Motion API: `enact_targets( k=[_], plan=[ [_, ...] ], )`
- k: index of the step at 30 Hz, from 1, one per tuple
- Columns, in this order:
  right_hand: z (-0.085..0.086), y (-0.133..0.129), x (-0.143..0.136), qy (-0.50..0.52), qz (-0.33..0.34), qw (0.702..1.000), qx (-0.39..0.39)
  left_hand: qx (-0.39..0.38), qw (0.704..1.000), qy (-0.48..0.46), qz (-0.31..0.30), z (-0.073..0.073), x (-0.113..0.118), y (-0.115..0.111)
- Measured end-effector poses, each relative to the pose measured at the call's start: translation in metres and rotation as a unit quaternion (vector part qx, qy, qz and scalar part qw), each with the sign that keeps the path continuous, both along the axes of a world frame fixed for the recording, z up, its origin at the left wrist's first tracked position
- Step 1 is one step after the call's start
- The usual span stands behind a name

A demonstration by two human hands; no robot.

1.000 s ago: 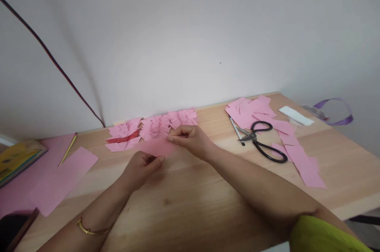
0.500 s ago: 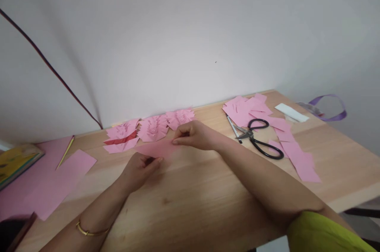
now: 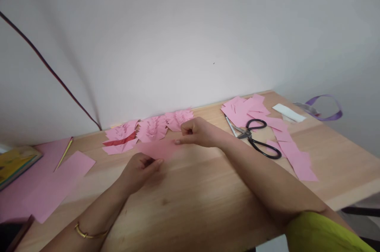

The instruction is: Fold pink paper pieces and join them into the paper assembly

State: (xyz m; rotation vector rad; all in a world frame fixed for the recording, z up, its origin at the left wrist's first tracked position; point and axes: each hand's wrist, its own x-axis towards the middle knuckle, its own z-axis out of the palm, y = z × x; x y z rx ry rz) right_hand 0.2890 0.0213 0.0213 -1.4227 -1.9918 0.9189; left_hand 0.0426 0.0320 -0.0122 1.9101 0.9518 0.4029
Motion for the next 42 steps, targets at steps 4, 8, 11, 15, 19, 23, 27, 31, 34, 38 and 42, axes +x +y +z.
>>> enact_targets(
  k=[4,8,11,15,19,23,27,31,34,38,42],
  plan=[
    [0.002,0.002,0.005,0.04,-0.065,0.997,0.03,-0.038,0.999,-0.004,0.02,-0.001,0.0,0.001],
    [0.006,0.0,-0.002,0.053,-0.082,0.991,0.09,-0.056,0.998,-0.013,0.028,-0.001,0.001,0.0],
    [0.006,-0.007,-0.016,0.014,-0.012,0.991,0.135,-0.018,0.999,-0.017,0.023,-0.001,0.003,-0.002],
    [0.0,-0.015,-0.034,-0.075,0.065,0.981,0.168,0.051,0.998,-0.021,-0.006,0.0,0.007,-0.007],
    [-0.006,-0.017,-0.039,-0.095,0.102,0.98,0.144,0.096,0.994,-0.019,-0.048,0.0,0.007,-0.009],
    [-0.005,-0.013,-0.031,-0.053,0.082,0.987,0.126,0.119,0.992,0.031,-0.038,-0.004,0.004,-0.006],
    [-0.006,-0.01,-0.027,-0.027,0.081,0.989,0.118,0.087,0.995,0.036,-0.042,-0.003,0.004,-0.004],
    [-0.01,-0.01,-0.03,-0.062,0.059,0.988,0.129,0.002,0.999,0.002,-0.041,0.0,0.004,-0.005],
    [-0.012,-0.01,-0.032,-0.101,0.037,0.985,0.133,-0.035,0.998,-0.035,-0.048,0.0,0.003,-0.006],
    [-0.011,-0.01,-0.03,-0.101,0.032,0.982,0.155,-0.071,0.994,-0.071,-0.049,-0.001,0.002,-0.008],
    [-0.012,-0.009,-0.029,-0.113,0.034,0.977,0.178,-0.099,0.99,-0.082,-0.06,-0.003,0.002,-0.009]
  ],
)
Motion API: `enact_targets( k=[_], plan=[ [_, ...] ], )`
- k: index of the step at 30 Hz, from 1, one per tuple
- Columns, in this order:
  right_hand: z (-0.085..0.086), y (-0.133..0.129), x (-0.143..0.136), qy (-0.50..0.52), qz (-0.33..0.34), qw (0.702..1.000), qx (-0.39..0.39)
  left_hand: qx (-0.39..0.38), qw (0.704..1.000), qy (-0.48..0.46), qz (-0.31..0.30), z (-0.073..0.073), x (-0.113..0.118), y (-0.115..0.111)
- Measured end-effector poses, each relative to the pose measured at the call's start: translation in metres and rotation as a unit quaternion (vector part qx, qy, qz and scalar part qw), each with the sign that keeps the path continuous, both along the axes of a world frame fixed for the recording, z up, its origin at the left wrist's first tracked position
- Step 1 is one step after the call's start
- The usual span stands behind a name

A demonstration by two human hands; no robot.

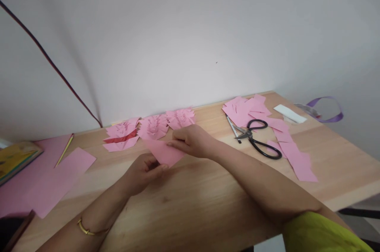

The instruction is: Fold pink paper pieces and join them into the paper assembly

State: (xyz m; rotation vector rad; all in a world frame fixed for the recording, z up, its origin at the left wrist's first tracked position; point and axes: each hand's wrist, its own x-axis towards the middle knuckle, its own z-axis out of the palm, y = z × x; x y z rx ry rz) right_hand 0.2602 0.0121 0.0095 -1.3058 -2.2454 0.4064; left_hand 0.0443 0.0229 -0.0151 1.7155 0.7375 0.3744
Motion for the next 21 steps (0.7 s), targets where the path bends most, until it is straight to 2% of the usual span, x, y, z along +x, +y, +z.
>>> enact_targets(
  k=[4,8,11,13,14,15,18,21],
  plan=[
    [0.0,-0.001,0.0,-0.026,-0.011,0.999,0.024,0.003,1.0,-0.003,-0.01,-0.001,0.0,-0.001],
    [0.004,0.001,0.004,-0.005,-0.033,0.999,0.004,0.006,1.0,-0.005,-0.003,0.001,0.0,-0.001],
    [0.011,0.002,0.011,0.06,-0.128,0.989,0.037,-0.031,0.999,-0.019,0.031,0.002,0.0,-0.001],
    [0.017,-0.001,0.014,0.088,-0.187,0.973,0.101,-0.063,0.995,-0.026,0.076,0.001,0.0,-0.001],
    [0.02,-0.003,0.013,0.085,-0.192,0.968,0.135,-0.079,0.991,-0.028,0.103,0.0,0.001,0.0],
    [0.021,-0.006,0.011,0.067,-0.169,0.972,0.151,-0.095,0.986,-0.034,0.133,-0.002,0.002,0.001],
    [0.018,-0.015,-0.002,0.022,-0.036,0.982,0.187,-0.145,0.966,-0.084,0.199,-0.007,0.004,0.004],
    [0.003,-0.018,-0.017,-0.015,0.043,0.982,0.183,-0.184,0.949,-0.147,0.209,-0.01,0.005,0.006]
  ],
)
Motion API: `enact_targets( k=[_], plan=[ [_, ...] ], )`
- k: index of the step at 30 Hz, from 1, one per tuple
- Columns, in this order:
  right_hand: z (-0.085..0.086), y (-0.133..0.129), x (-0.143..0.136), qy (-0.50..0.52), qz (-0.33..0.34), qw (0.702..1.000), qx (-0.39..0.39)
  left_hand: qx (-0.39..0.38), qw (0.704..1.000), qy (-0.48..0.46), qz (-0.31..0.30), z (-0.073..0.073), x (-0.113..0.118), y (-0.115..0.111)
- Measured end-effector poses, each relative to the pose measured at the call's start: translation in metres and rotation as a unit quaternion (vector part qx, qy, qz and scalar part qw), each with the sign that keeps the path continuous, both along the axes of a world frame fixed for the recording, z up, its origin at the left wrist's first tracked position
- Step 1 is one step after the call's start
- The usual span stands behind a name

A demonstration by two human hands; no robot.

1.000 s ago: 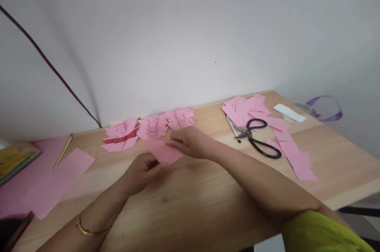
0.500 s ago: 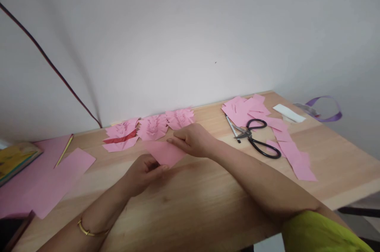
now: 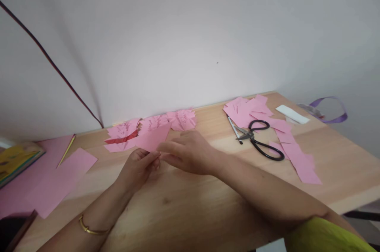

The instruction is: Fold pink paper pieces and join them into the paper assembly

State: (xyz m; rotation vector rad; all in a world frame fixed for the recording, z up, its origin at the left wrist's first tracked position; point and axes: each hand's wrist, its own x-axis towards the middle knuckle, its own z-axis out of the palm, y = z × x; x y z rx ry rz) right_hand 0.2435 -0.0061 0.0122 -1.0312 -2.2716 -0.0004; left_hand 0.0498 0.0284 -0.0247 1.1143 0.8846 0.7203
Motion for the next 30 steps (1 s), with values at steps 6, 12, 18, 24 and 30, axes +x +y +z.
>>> enact_targets(
  k=[6,12,18,24,30],
  plan=[
    [-0.027,0.012,-0.007,0.083,-0.001,0.996,-0.031,-0.051,0.997,-0.049,-0.027,0.002,0.001,-0.005],
    [-0.028,0.013,-0.002,0.148,0.053,0.987,-0.037,-0.085,0.991,-0.1,-0.037,0.003,0.001,-0.008],
    [-0.028,0.013,-0.004,0.18,0.092,0.978,-0.044,-0.088,0.977,-0.187,0.045,0.012,0.006,-0.007],
    [-0.034,0.012,-0.01,0.193,0.058,0.975,-0.097,-0.029,0.989,-0.127,0.072,0.009,0.006,-0.009],
    [-0.029,0.006,-0.019,0.266,-0.003,0.948,-0.174,0.108,0.991,-0.045,0.07,0.004,0.002,-0.014]
  ],
)
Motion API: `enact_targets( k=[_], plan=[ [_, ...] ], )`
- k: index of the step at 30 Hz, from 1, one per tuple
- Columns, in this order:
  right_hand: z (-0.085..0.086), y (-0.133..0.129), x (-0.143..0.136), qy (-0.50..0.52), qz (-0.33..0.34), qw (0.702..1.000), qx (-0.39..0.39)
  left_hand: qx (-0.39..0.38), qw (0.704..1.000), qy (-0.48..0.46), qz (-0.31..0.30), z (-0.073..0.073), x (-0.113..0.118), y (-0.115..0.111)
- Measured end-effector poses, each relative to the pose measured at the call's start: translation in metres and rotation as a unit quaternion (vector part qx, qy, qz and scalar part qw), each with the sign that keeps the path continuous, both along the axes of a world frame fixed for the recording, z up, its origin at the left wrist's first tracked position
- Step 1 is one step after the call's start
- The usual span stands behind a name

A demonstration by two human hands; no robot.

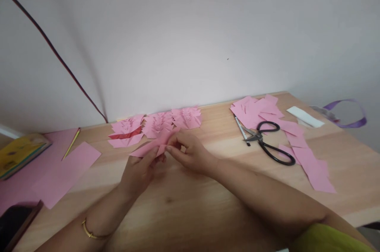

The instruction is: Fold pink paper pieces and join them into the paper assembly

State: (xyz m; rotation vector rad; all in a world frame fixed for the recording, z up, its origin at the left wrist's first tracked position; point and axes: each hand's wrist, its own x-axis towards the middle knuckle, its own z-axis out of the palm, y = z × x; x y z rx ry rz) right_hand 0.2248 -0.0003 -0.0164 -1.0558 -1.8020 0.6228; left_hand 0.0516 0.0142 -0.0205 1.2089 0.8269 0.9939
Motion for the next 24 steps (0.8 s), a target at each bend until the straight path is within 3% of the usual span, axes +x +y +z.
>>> enact_targets(
  k=[5,10,24],
  plan=[
    [0.004,-0.004,-0.005,0.045,0.021,0.997,-0.059,0.106,0.992,0.07,-0.006,0.005,-0.001,-0.003],
    [0.003,-0.005,-0.007,0.065,0.027,0.994,-0.08,0.209,0.966,0.153,-0.015,0.013,-0.005,-0.004],
    [0.0,-0.007,-0.009,0.06,-0.001,0.994,-0.091,0.26,0.939,0.224,0.015,0.015,-0.005,-0.004]
  ],
)
